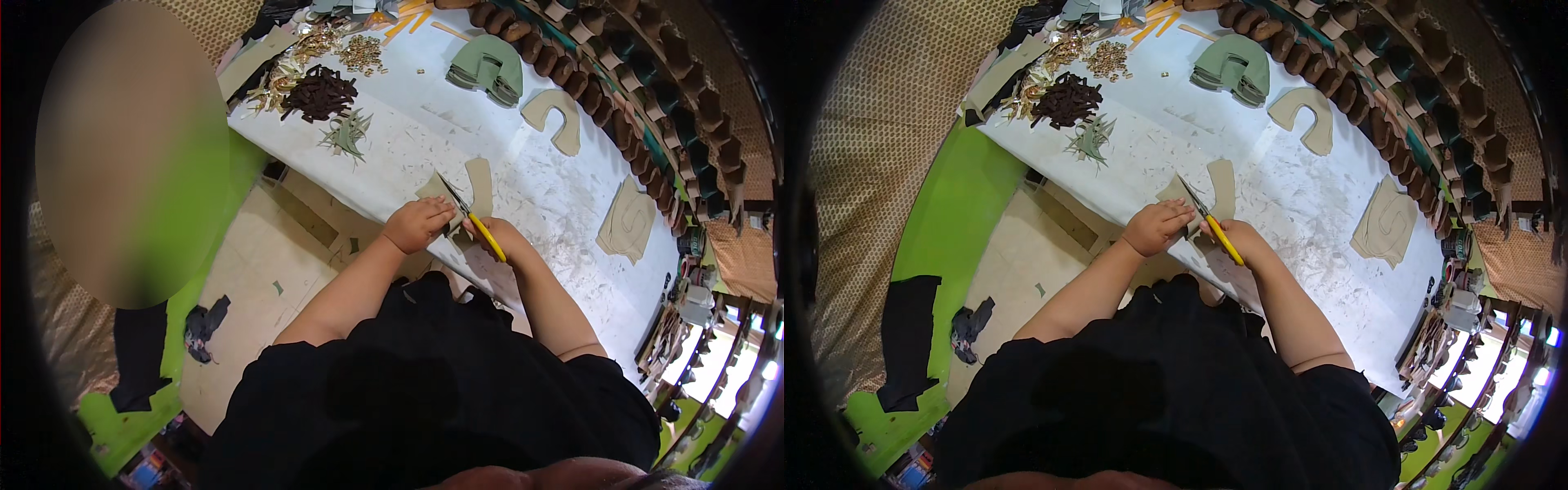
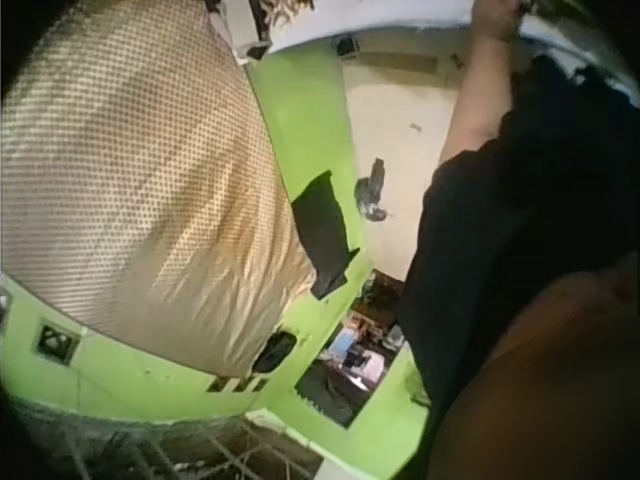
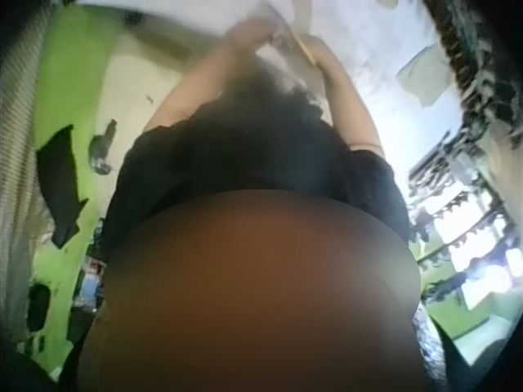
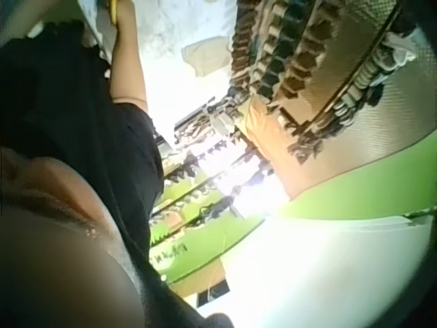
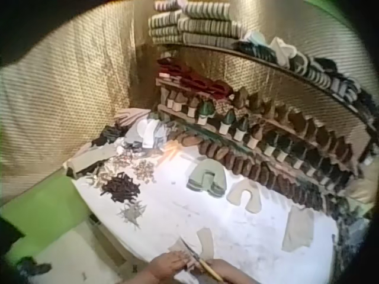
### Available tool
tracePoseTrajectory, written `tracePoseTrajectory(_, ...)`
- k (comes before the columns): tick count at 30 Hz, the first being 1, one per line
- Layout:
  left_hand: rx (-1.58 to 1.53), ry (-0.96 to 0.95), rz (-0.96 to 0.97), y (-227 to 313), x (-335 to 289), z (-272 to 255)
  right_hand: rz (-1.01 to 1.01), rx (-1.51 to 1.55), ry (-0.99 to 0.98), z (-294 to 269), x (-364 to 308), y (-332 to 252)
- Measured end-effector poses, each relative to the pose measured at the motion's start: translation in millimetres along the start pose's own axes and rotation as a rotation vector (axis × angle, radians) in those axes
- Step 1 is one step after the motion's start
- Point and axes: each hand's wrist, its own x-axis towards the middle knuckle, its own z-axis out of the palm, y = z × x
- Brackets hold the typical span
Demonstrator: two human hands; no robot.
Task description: Cutting out shoe components from material using scissors.
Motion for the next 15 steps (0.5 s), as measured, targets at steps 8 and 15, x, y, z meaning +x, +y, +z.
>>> tracePoseTrajectory(8,-0.006,0.012,0.0,1,0,-1,0.024,0.038,0.002,-1,-6,-12)
tracePoseTrajectory(15,0.014,-0.01,-0.003,2,0,-2,-0.008,-0.092,-0.023,-6,2,-22)
